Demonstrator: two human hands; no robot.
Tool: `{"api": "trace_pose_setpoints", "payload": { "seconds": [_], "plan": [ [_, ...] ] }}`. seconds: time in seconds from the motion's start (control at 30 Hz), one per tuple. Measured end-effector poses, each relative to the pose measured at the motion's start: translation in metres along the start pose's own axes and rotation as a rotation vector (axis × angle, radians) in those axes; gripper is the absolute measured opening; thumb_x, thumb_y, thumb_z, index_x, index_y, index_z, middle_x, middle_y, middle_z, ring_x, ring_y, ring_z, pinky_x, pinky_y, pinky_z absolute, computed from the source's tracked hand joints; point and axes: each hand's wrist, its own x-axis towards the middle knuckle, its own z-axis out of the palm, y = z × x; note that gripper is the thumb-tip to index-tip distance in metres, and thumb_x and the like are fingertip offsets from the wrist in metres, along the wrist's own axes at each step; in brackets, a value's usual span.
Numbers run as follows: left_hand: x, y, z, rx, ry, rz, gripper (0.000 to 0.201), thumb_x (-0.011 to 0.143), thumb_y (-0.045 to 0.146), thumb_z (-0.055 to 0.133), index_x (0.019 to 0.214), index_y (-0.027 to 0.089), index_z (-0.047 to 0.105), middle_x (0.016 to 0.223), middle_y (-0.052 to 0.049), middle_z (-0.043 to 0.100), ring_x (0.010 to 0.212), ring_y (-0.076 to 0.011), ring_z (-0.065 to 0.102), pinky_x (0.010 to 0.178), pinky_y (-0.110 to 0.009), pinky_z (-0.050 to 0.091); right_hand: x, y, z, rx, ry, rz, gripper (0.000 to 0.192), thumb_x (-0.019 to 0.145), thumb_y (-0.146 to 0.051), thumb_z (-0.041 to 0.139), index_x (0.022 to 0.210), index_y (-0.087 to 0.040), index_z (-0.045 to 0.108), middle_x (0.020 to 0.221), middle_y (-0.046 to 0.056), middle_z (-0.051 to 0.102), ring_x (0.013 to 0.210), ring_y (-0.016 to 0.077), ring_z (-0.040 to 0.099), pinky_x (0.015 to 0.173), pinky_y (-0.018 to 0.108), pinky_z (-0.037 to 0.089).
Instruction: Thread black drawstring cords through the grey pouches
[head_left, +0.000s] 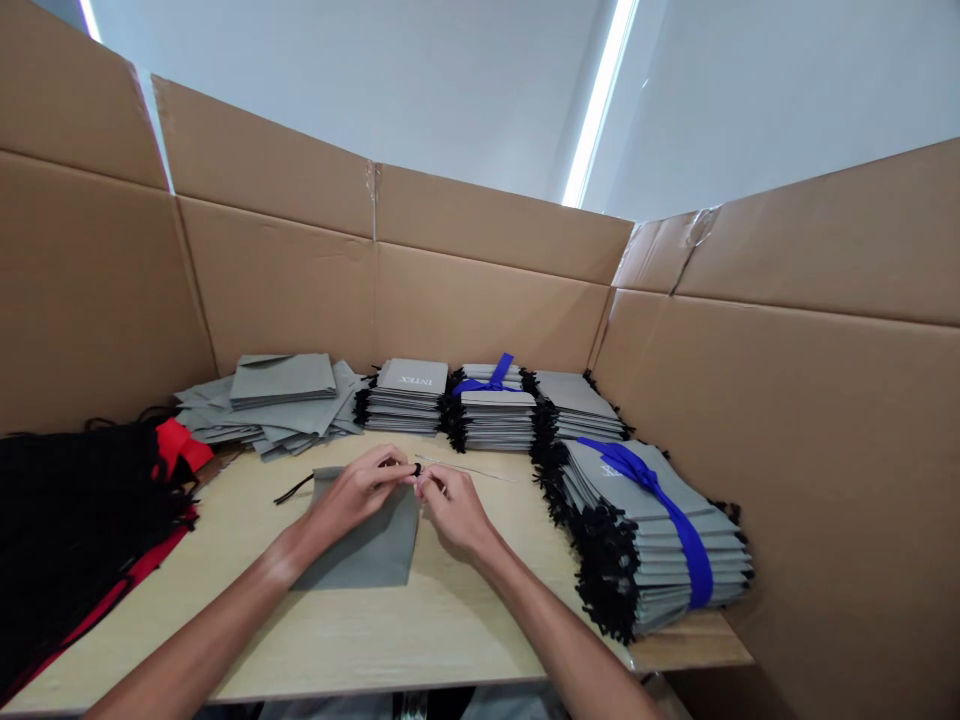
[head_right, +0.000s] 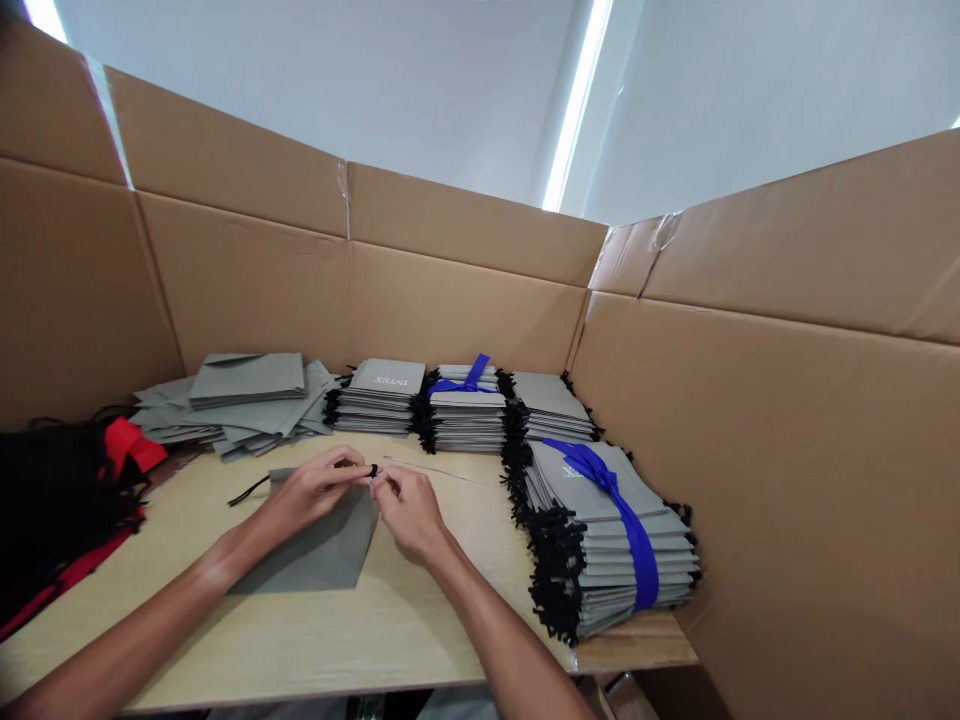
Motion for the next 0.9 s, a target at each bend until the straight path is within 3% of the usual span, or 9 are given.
{"api": "trace_pose_setpoints", "payload": {
  "seconds": [0.1, 0.2, 0.37, 0.43, 0.53, 0.9],
  "plan": [
    [-0.002, 0.002, -0.001, 0.182, 0.001, 0.106, 0.029, 0.108, 0.016, 0.054, 0.109, 0.024, 0.082, 0.099, -0.008, 0.074, 0.091, -0.0211, 0.07, 0.08, -0.029, 0.054, 0.002, -0.001, 0.001, 0.036, -0.009, 0.076, 0.026, 0.092, -0.017, 0.053, 0.068, -0.021, 0.061, 0.067, -0.003, 0.059, 0.067, 0.016, 0.053, 0.067, 0.026, 0.036],
    [-0.002, 0.007, 0.002, 0.251, 0.034, 0.099, 0.024, 0.107, 0.018, 0.057, 0.107, 0.023, 0.081, 0.097, -0.008, 0.075, 0.09, -0.0227, 0.069, 0.08, -0.032, 0.053, 0.004, -0.001, 0.002, 0.093, -0.003, 0.092, 0.024, 0.091, -0.019, 0.053, 0.068, -0.022, 0.06, 0.065, -0.003, 0.057, 0.066, 0.0159, 0.052, 0.066, 0.026, 0.036],
    [0.002, 0.016, 0.009, 0.009, 0.09, -0.1, 0.024, 0.106, 0.025, 0.06, 0.098, 0.022, 0.082, 0.093, -0.007, 0.076, 0.088, -0.0216, 0.071, 0.082, -0.031, 0.055, 0.003, -0.001, -0.004, 0.233, 0.024, 0.031, 0.024, 0.096, -0.03, 0.054, 0.075, -0.022, 0.062, 0.074, 0.0, 0.06, 0.07, 0.0162, 0.052, 0.069, 0.028, 0.04],
    [0.005, 0.018, 0.01, -0.116, 0.089, -0.188, 0.025, 0.105, 0.031, 0.061, 0.097, 0.022, 0.083, 0.095, -0.007, 0.077, 0.09, -0.0218, 0.072, 0.083, -0.031, 0.057, 0.003, -0.001, -0.008, 0.273, 0.064, 0.005, 0.018, 0.096, -0.039, 0.063, 0.087, -0.023, 0.064, 0.083, 0.0, 0.063, 0.073, 0.0162, 0.054, 0.068, 0.027, 0.041],
    [0.009, 0.019, 0.008, -0.25, 0.07, -0.275, 0.027, 0.103, 0.04, 0.064, 0.095, 0.022, 0.082, 0.097, -0.008, 0.078, 0.094, -0.0236, 0.072, 0.089, -0.033, 0.058, 0.003, -0.001, -0.01, 0.28, 0.041, -0.023, 0.03, 0.086, -0.047, 0.08, 0.099, -0.023, 0.065, 0.09, 0.0, 0.065, 0.076, 0.0161, 0.056, 0.064, 0.026, 0.041],
    [0.016, 0.028, 0.004, -0.468, -0.035, -0.418, 0.042, 0.096, 0.061, 0.069, 0.094, 0.022, 0.082, 0.095, -0.008, 0.081, 0.093, -0.0285, 0.072, 0.093, -0.037, 0.058, 0.006, -0.005, -0.012, 0.278, 0.001, 0.018, 0.049, 0.075, -0.062, 0.089, 0.091, -0.022, 0.065, 0.088, 0.0, 0.066, 0.072, 0.0144, 0.055, 0.058, 0.024, 0.041]
  ]
}}
